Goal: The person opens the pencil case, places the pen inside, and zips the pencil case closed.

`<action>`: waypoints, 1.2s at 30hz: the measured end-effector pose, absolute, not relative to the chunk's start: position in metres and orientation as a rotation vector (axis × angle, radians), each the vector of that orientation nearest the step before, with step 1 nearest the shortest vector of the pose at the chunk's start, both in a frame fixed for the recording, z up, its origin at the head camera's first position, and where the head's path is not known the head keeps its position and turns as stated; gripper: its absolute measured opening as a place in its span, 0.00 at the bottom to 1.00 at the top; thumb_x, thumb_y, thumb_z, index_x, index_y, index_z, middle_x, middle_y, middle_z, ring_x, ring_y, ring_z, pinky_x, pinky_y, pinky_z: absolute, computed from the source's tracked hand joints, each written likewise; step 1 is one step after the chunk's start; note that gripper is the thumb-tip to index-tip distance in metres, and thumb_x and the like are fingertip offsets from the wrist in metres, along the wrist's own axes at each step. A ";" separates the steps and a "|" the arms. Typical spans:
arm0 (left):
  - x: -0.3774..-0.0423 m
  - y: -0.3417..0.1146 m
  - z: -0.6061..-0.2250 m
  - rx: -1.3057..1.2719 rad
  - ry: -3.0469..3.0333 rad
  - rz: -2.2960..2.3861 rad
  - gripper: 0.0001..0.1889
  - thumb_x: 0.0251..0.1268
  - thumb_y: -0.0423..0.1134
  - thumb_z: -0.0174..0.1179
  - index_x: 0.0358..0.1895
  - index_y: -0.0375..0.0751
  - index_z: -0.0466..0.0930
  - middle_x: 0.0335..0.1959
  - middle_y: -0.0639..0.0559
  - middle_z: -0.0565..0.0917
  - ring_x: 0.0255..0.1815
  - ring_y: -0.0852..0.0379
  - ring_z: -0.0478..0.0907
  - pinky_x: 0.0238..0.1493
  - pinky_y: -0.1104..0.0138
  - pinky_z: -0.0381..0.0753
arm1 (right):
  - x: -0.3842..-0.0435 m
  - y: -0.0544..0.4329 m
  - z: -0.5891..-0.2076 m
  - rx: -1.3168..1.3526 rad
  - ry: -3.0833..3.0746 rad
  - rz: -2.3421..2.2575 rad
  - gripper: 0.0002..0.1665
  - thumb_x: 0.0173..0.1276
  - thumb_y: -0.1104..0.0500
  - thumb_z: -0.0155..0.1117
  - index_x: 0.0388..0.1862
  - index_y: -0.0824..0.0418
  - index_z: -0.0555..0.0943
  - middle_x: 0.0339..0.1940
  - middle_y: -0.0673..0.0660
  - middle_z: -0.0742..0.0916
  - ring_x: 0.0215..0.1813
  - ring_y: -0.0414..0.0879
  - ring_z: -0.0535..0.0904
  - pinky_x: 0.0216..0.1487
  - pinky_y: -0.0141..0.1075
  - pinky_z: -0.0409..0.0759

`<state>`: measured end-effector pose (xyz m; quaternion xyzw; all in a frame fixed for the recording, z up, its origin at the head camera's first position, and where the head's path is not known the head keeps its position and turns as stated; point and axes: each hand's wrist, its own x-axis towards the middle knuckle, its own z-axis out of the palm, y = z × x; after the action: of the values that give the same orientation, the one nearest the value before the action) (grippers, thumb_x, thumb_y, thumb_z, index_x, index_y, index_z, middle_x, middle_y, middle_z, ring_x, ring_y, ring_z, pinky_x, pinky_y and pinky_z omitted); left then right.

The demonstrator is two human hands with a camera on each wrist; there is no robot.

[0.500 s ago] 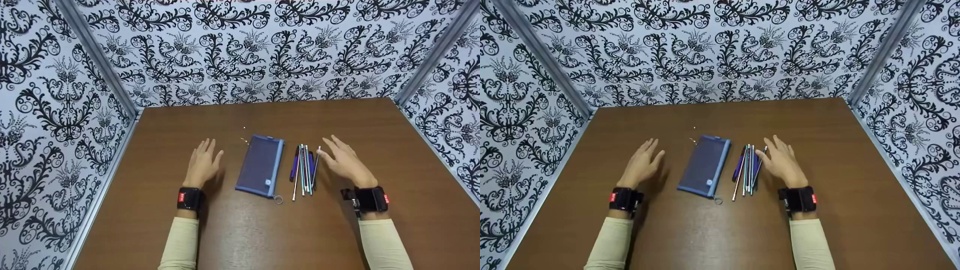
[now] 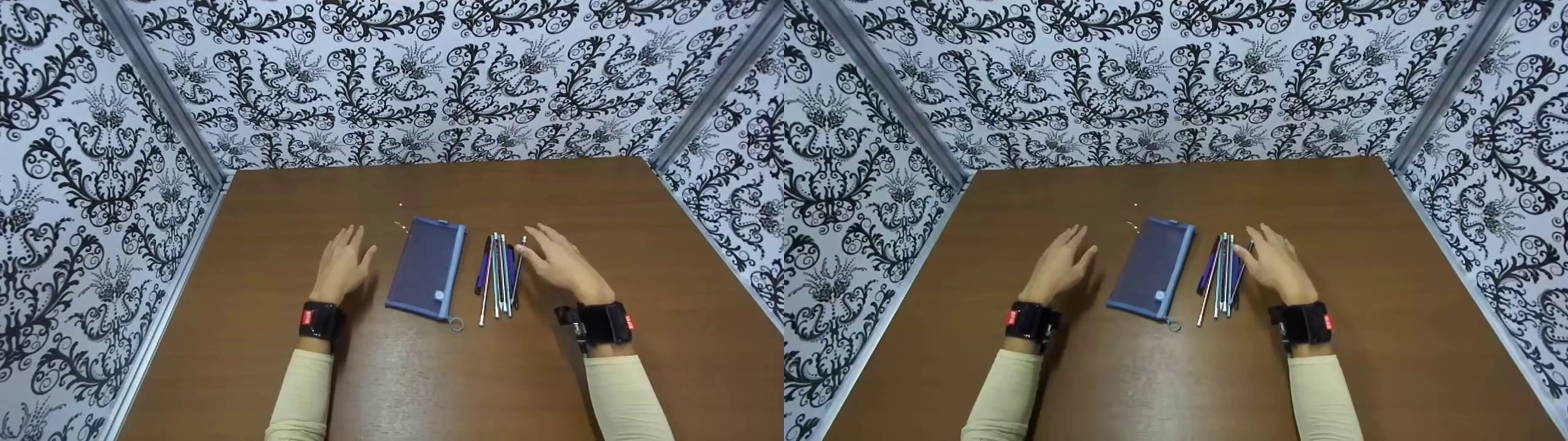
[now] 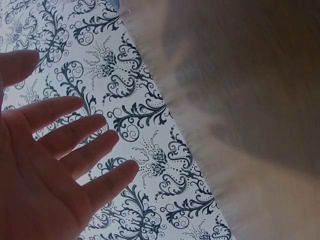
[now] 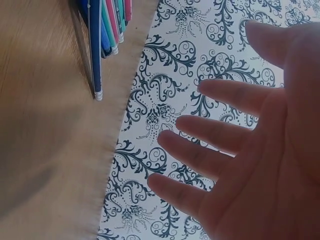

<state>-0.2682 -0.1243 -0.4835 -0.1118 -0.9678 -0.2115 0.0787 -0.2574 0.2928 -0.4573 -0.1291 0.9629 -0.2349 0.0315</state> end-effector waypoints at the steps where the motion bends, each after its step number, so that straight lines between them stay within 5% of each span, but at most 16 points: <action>1: -0.268 -0.124 -0.484 -0.337 -2.896 -0.631 0.32 0.76 0.53 0.47 0.72 0.33 0.63 0.73 0.34 0.64 0.76 0.39 0.58 0.73 0.45 0.57 | -0.257 0.292 -0.457 -0.396 2.962 -0.720 0.44 0.77 0.36 0.42 0.77 0.67 0.57 0.76 0.75 0.56 0.76 0.73 0.49 0.69 0.70 0.45; 36: -0.268 -0.057 -0.488 -0.507 -2.921 -0.618 0.33 0.72 0.53 0.51 0.71 0.32 0.66 0.71 0.33 0.67 0.73 0.36 0.63 0.72 0.48 0.60 | -0.255 0.289 -0.464 -0.586 3.022 -0.682 0.30 0.77 0.52 0.54 0.65 0.76 0.70 0.65 0.77 0.73 0.69 0.72 0.65 0.69 0.62 0.59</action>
<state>-0.2675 -0.0571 -0.4881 -0.1671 -0.9630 -0.2036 0.0568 -0.2555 0.2886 -0.4640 -0.1859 0.9584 -0.2164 -0.0057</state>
